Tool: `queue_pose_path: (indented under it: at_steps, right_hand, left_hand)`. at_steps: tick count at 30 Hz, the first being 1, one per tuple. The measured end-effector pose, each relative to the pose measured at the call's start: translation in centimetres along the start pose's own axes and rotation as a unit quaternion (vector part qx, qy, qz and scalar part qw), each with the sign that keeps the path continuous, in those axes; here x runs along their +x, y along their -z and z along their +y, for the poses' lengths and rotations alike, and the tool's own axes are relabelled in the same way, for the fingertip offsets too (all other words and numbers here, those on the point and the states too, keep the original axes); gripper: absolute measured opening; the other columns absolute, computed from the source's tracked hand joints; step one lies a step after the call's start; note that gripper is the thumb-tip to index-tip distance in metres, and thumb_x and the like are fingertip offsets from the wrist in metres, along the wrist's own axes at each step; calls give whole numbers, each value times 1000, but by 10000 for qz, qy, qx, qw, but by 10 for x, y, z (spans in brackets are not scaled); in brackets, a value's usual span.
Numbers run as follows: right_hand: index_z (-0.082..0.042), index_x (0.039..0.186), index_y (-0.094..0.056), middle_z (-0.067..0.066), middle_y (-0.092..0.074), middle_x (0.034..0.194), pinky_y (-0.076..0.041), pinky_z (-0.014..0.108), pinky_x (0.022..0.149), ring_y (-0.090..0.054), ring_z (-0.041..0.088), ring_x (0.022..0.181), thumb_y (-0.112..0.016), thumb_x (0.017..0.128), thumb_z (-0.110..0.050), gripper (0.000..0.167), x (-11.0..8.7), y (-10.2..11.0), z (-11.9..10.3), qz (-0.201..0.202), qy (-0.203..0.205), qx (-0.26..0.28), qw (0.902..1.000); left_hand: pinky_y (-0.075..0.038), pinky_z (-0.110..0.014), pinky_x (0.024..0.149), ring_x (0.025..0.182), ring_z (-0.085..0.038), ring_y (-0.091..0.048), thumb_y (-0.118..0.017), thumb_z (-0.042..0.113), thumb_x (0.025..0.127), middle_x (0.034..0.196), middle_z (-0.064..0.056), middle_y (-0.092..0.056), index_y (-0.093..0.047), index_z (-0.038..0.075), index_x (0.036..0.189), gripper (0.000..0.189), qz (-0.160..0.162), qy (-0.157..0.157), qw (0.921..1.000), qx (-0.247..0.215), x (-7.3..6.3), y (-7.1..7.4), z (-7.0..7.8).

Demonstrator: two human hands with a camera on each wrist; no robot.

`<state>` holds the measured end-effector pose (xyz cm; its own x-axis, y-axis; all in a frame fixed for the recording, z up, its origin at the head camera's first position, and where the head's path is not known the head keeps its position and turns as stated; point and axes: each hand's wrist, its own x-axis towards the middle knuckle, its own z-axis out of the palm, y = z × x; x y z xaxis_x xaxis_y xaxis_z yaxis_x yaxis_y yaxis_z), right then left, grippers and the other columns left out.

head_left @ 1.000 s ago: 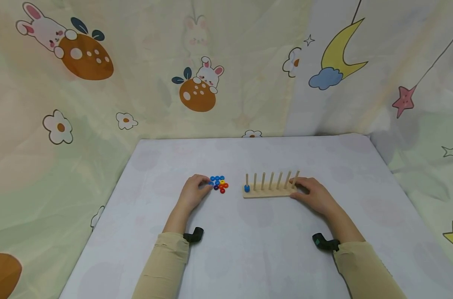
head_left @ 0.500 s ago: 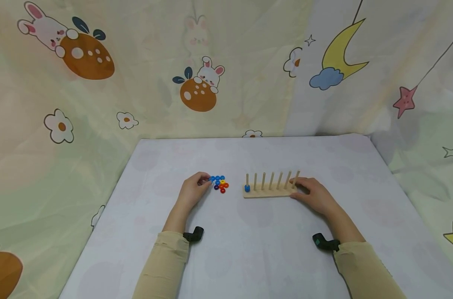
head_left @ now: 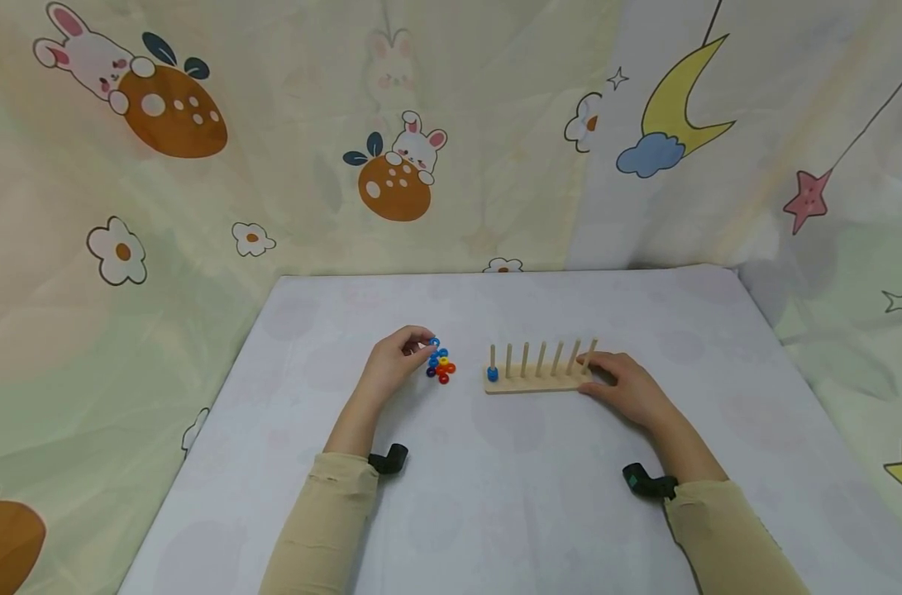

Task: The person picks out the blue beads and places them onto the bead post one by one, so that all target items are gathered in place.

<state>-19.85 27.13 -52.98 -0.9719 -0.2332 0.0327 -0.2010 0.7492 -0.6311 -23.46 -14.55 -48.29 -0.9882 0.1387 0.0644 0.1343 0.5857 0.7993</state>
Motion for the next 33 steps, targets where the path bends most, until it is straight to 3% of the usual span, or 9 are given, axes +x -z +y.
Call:
queue_pose_path:
  at_steps: [7, 13, 22, 24, 30, 33]
  right_hand:
    - [-17, 133, -61, 15, -55, 141, -31, 61, 110, -43, 39, 133, -72, 90, -37, 49, -2, 1, -3, -22, -40, 34, 10000]
    - [-17, 133, -60, 16, -55, 141, -31, 60, 110, -43, 39, 133, -72, 90, -38, 49, -2, 1, -2, -25, -56, 6, 10000]
    - [-17, 132, -61, 15, -55, 140, -32, 60, 109, -44, 39, 132, -72, 90, -38, 49, -1, 1, -2, -4, -59, 22, 10000]
    - [-18, 132, -61, 15, -55, 140, -32, 60, 109, -44, 38, 132, -72, 90, -39, 49, -1, 1, -2, -10, -75, 18, 10000]
    - [-19, 134, -60, 14, -55, 141, -31, 61, 110, -43, 38, 133, -71, 90, -41, 50, 0, 0, 0, -48, -94, 11, 9999]
    - [-19, 134, -60, 14, -54, 141, -31, 61, 110, -42, 39, 134, -70, 90, -43, 50, 0, 0, 0, -64, -121, -14, 9999]
  left_hand:
    - [-49, -30, 77, 91, -19, -55, -72, 37, 91, 97, 5, -65, -68, 30, 108, 19, -282, 75, 9983, -502, 3, -2, 18]
    - [-51, -30, 75, 90, -19, -57, -71, 41, 90, 99, 5, -66, -69, 31, 108, 21, -531, -108, 9951, -822, 7, -12, 28]
    - [-48, -32, 74, 88, -20, -54, -73, 40, 89, 92, 3, -63, -69, 30, 106, 20, -675, -334, 9931, -896, 9, -21, 49]
    - [-47, -30, 72, 87, -19, -53, -72, 40, 89, 92, 4, -62, -70, 30, 106, 19, -707, -353, 9929, -884, 8, -23, 53]
    - [-39, -25, 46, 70, -17, -48, -72, 42, 89, 90, 2, -58, -69, 35, 104, 17, -893, -202, 9912, -955, 7, -32, 62]
    - [-39, -24, 49, 71, -16, -48, -72, 41, 90, 90, 3, -60, -69, 34, 104, 16, -922, -294, 9911, -911, 6, -35, 64]
